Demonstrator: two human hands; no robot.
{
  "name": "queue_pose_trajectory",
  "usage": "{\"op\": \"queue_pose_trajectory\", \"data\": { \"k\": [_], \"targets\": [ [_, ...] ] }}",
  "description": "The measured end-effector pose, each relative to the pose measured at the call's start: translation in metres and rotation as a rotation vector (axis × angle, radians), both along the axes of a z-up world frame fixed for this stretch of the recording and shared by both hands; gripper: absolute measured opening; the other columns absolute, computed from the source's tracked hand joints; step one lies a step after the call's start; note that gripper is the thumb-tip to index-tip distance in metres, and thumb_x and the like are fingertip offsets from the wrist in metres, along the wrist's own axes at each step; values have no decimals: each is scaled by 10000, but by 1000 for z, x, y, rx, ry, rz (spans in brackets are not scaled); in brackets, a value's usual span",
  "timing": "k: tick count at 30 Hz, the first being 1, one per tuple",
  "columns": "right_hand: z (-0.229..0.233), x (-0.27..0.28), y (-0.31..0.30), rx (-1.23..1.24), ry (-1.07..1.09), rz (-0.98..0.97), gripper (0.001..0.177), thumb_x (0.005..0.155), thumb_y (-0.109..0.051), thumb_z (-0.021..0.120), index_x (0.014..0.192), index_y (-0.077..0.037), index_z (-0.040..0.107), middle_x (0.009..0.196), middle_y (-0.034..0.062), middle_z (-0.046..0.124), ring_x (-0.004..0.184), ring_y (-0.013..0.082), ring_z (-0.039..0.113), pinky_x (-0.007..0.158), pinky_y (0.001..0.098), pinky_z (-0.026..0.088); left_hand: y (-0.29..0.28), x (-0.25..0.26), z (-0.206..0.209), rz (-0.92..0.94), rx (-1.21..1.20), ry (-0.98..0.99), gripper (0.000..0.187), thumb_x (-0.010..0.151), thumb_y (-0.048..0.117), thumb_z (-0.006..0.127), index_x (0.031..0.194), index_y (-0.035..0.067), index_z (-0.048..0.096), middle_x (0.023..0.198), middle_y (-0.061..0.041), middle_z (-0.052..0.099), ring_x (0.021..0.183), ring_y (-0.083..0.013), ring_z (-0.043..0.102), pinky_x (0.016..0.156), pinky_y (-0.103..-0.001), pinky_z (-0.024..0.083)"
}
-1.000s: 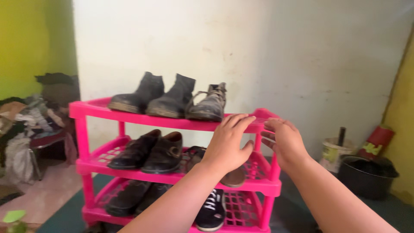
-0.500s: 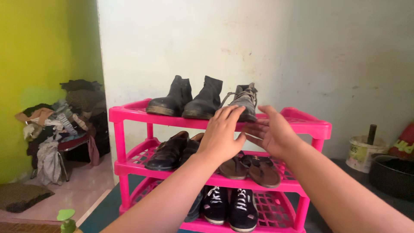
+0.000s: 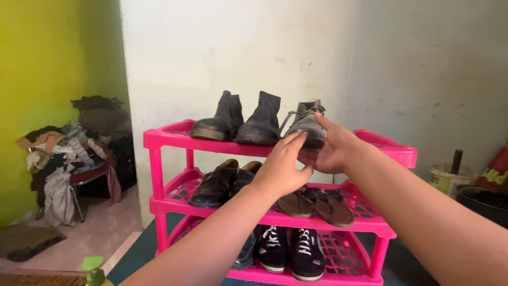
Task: The person removes several pairs of shoes from a pink three-tier shoe rack and places them on a blue table. The person handles boots, sneakers, loafers, and flip-flops one at a time, moving them from the rack to the table.
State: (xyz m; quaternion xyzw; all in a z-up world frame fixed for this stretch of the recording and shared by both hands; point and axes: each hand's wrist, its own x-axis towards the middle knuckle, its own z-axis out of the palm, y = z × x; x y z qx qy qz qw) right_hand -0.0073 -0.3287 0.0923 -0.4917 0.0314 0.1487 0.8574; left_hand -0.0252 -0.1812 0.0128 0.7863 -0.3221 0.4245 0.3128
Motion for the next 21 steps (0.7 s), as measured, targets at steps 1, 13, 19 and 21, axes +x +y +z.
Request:
{"op": "queue_pose_trajectory", "data": {
  "k": [1, 13, 19, 21],
  "targets": [
    [0, 4, 1, 15, 48, -7, 591, 939, -587, 603, 1182, -49, 635, 1163, 145, 690, 1092, 275, 675, 1003, 414, 536, 1, -1, 0, -13, 14, -3, 758, 790, 192, 745, 1471, -16, 483, 1528, -219, 488, 1425, -347, 465, 1150, -383, 410],
    [-21, 54, -3, -101, -119, -145, 267, 969, -350, 671, 1024, -88, 668, 962, 59, 743, 867, 187, 741, 790, 303, 651, 15, -11, 5, -130, 94, 59, 799, 792, 159, 723, 1518, 8, 425, 1601, -184, 420, 1466, -325, 424, 1167, -377, 383],
    [-10, 46, -9, -8, -208, -157, 228, 973, -310, 671, 1001, -83, 662, 903, 45, 742, 780, 167, 737, 754, 278, 647, 12, -12, 15, -158, 107, -26, 832, 797, 136, 729, 1548, 21, 391, 1627, -178, 385, 1505, -333, 374, 1198, -392, 361],
    [-1, 43, -13, -4, -250, -126, 226, 974, -304, 654, 984, -78, 660, 901, 49, 740, 769, 169, 743, 742, 279, 654, 10, -14, 21, -164, 101, -67, 832, 795, 128, 729, 1549, 27, 393, 1631, -172, 383, 1510, -335, 371, 1204, -391, 364]
  ]
}}
